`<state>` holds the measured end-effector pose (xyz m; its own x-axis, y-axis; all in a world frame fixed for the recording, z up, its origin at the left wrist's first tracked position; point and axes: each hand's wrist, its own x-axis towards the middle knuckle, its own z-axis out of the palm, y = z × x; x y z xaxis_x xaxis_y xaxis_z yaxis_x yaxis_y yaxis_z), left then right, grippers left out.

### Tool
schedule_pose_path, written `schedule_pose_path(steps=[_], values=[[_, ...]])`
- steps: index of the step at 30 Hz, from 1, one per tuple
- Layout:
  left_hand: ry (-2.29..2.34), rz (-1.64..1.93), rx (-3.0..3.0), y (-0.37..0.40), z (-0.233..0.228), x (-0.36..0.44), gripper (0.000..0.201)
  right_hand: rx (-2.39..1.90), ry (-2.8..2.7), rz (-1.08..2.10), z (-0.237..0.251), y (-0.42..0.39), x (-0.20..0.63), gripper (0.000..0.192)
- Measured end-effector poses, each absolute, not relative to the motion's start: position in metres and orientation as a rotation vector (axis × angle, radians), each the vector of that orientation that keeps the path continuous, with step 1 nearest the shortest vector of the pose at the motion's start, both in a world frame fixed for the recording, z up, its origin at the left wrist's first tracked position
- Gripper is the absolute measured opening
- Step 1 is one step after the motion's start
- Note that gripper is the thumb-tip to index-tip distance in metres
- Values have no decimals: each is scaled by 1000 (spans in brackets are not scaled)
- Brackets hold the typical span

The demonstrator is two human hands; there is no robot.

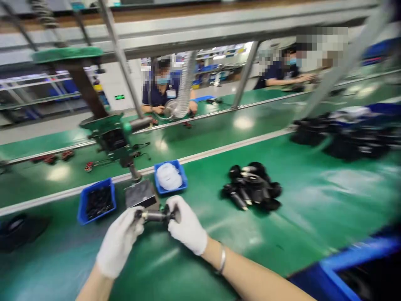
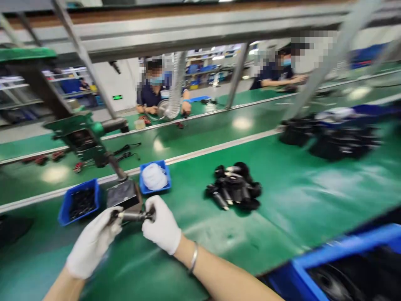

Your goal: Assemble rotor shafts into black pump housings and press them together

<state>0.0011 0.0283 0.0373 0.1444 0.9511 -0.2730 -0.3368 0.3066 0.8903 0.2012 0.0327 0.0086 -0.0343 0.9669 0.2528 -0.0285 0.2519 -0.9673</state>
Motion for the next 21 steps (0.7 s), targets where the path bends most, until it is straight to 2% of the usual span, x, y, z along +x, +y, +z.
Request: schedule_pose_path(steps=[5, 15, 21], values=[[979, 1198, 677, 43, 26, 14, 48, -910, -1330, 1052, 2, 40, 197, 26], [1007, 1213, 618, 42, 15, 8, 46, -993, -1413, 993, -7, 39, 197, 27], [1017, 1237, 524, 39, 25, 0, 47, -1035, -1450, 1019, -8, 42, 198, 26]])
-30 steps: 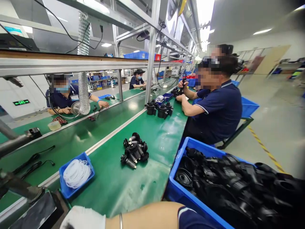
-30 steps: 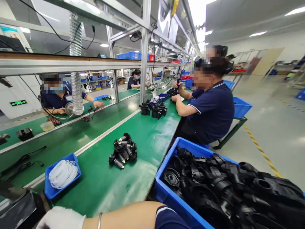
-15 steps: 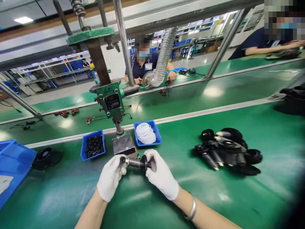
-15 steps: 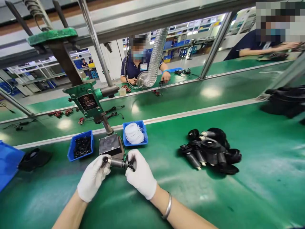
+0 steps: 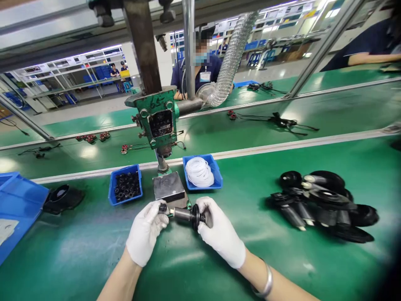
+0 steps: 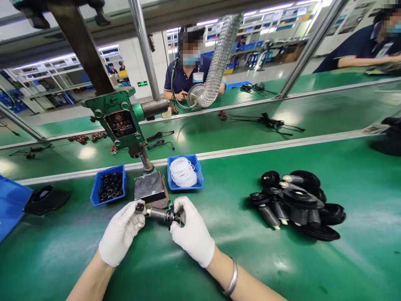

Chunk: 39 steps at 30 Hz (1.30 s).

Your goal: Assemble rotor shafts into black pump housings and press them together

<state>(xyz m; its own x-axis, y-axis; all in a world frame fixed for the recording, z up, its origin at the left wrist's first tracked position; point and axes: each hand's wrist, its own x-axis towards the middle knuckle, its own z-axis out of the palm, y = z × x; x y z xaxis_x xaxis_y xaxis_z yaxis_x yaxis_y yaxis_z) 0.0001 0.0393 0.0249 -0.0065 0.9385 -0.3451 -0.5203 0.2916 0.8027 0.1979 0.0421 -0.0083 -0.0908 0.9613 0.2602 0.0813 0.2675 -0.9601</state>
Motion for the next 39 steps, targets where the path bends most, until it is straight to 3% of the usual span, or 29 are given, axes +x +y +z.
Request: schedule_pose_path(steps=[6, 10, 14, 22, 29, 35, 39], values=[[1390, 1581, 856, 60, 61, -65, 48, -1046, -1466, 1050, -3, 42, 200, 22], [1814, 1415, 1325, 94, 71, -110, 43, -1059, -1489, 1070, -1, 41, 200, 23], [1913, 1380, 1395, 115, 74, -128, 31, -1088, -1518, 1067, -2, 42, 200, 23], [1524, 1419, 1143, 80, 84, -86, 57, -1016, -1465, 1045, -1, 42, 201, 24], [932, 1183, 364, 34, 42, 9, 46, -845, -1394, 974, 12, 37, 200, 23], [1007, 1175, 509, 30, 23, 26, 49, -937, -1486, 933, 10, 35, 199, 25], [1089, 1225, 757, 31, 19, 20, 46, -972, -1665, 732, 14, 32, 201, 29]])
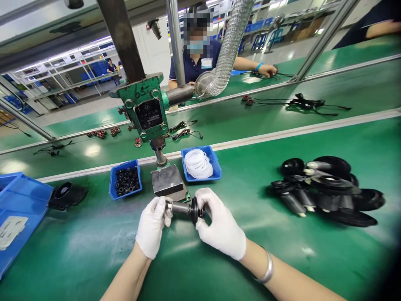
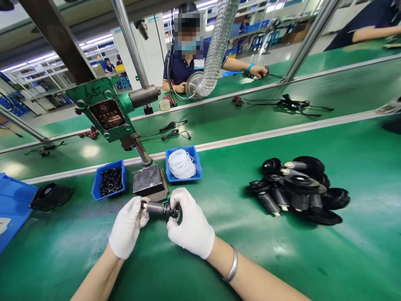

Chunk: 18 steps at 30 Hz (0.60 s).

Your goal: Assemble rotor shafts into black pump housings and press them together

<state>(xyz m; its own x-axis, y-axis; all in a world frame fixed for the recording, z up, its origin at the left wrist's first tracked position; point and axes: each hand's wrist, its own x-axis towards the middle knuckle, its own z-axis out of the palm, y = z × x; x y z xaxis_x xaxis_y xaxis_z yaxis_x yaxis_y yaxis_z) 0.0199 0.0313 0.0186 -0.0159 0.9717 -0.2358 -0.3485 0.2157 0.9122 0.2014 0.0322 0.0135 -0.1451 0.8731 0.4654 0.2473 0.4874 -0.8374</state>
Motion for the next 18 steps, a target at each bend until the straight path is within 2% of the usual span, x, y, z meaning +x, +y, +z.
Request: schedule_pose_path(steps=[6, 12, 14, 18], values=[[1172, 1208, 934, 31, 14, 15, 45, -898, -1860, 379, 17, 25, 203, 41], [1180, 1195, 924, 29, 10, 14, 43, -839, -1986, 201, 17, 25, 203, 33], [1200, 1218, 957, 27, 11, 15, 40, -840, -1980, 231, 18, 25, 203, 33], [1082, 1262, 869, 23, 18, 21, 38, -932, -1783, 531, 15, 28, 201, 35]])
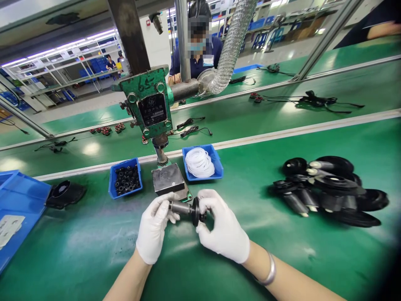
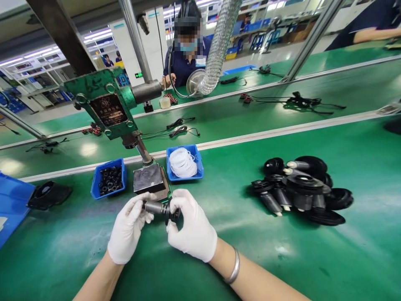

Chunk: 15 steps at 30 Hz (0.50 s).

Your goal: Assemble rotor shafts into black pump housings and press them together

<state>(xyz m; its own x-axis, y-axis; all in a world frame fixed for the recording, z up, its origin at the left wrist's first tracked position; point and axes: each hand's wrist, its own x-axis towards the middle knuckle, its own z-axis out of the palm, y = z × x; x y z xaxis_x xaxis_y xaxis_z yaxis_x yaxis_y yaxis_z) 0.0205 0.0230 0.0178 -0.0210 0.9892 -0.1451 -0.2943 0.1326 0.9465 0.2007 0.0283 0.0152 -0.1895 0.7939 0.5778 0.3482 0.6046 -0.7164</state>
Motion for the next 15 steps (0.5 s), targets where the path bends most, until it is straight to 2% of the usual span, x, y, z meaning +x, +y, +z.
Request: schedule_pose_path(steps=[7, 9, 15], values=[[826, 1265, 832, 15, 26, 22, 82, -906, -1650, 777, 11, 32, 200, 29], [800, 1267, 835, 14, 26, 21, 84, -901, -1648, 775, 11, 31, 202, 29], [834, 1287, 980, 13, 20, 20, 72, -898, -1619, 808, 10, 33, 202, 27]])
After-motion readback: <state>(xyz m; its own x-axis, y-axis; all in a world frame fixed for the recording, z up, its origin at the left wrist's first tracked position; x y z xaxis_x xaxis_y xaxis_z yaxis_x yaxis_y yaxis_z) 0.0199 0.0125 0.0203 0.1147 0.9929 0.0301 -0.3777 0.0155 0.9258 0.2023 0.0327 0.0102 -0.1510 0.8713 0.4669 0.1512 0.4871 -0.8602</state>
